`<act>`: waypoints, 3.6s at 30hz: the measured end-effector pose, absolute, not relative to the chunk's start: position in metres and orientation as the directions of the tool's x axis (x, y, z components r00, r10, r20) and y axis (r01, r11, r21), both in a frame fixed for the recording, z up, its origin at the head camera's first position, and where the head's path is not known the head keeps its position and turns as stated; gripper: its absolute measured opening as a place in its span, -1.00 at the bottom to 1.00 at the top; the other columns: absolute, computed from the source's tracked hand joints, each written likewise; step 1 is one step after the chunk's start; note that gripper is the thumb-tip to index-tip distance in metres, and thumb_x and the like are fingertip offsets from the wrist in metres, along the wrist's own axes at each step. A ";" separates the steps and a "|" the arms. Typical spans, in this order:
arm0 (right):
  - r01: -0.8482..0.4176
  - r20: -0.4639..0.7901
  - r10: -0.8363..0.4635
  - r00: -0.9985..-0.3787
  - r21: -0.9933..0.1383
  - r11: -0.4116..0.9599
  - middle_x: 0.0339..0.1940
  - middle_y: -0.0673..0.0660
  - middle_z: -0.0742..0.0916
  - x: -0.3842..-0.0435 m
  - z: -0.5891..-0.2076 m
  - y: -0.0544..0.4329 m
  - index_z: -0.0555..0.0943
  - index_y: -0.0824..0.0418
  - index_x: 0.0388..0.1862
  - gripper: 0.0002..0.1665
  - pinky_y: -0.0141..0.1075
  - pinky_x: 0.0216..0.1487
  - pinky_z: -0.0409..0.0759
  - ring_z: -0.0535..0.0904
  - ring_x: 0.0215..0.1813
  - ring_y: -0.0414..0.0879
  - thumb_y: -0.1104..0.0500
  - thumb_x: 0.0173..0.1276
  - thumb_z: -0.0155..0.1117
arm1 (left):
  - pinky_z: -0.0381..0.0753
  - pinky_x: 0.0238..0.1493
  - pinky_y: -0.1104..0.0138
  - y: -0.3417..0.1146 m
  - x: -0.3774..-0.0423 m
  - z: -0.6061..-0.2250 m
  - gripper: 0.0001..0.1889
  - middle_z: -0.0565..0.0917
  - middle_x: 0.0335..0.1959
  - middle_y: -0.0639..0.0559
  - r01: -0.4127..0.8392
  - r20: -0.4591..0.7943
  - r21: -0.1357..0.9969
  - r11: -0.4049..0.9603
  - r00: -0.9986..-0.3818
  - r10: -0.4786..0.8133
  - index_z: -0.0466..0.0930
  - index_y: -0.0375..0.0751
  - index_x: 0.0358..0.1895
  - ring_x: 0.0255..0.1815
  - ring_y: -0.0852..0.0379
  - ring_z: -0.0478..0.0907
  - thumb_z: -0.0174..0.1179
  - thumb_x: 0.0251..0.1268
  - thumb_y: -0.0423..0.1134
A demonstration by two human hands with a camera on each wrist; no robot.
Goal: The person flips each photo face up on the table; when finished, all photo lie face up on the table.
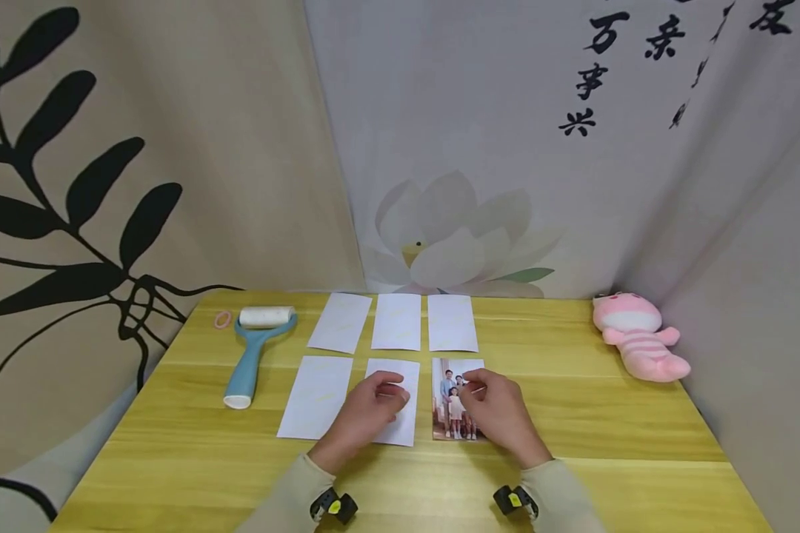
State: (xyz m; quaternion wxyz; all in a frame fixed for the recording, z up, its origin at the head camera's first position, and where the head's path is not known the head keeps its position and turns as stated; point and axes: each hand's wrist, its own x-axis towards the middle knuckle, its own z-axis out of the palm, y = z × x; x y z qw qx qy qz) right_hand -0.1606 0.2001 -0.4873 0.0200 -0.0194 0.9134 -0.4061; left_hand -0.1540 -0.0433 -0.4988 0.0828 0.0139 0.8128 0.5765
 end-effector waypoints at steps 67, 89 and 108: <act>-0.296 -0.019 -0.385 -0.923 -0.604 0.740 0.38 0.39 0.66 -0.145 -0.497 0.116 0.53 0.42 0.43 0.13 0.17 0.44 0.53 0.59 0.39 0.29 -0.02 -0.09 0.82 | 0.77 -0.03 0.18 -0.101 -0.148 -0.502 -0.51 0.64 0.16 -0.31 -0.239 -0.251 0.956 0.171 -0.967 0.049 0.43 -0.44 0.37 0.03 -0.02 0.69 0.27 0.54 -0.26; -0.270 -0.021 -0.371 -0.928 -0.648 0.712 0.36 0.30 0.68 -0.142 -0.491 0.117 0.56 0.31 0.41 -0.04 0.08 0.25 0.65 0.67 0.22 0.17 -0.06 0.10 0.73 | 0.70 -0.35 0.32 -0.098 -0.150 -0.510 -0.51 0.71 0.14 -0.28 -0.284 -0.286 0.958 0.038 -0.943 0.169 0.42 -0.35 0.44 -0.23 0.13 0.71 0.23 0.56 -0.28; 0.004 -0.081 -0.274 -0.958 -0.962 0.272 0.08 0.25 0.82 -0.151 -0.475 0.109 0.59 0.23 0.41 -0.46 -0.11 -0.15 0.83 0.85 -0.08 0.07 -0.06 0.65 0.20 | 0.75 -0.19 0.19 -0.086 -0.144 -0.479 -0.45 0.49 0.49 -0.27 -0.128 -0.131 0.991 0.028 -0.953 0.272 0.40 -0.12 0.51 0.22 -0.11 0.67 0.26 0.57 -0.11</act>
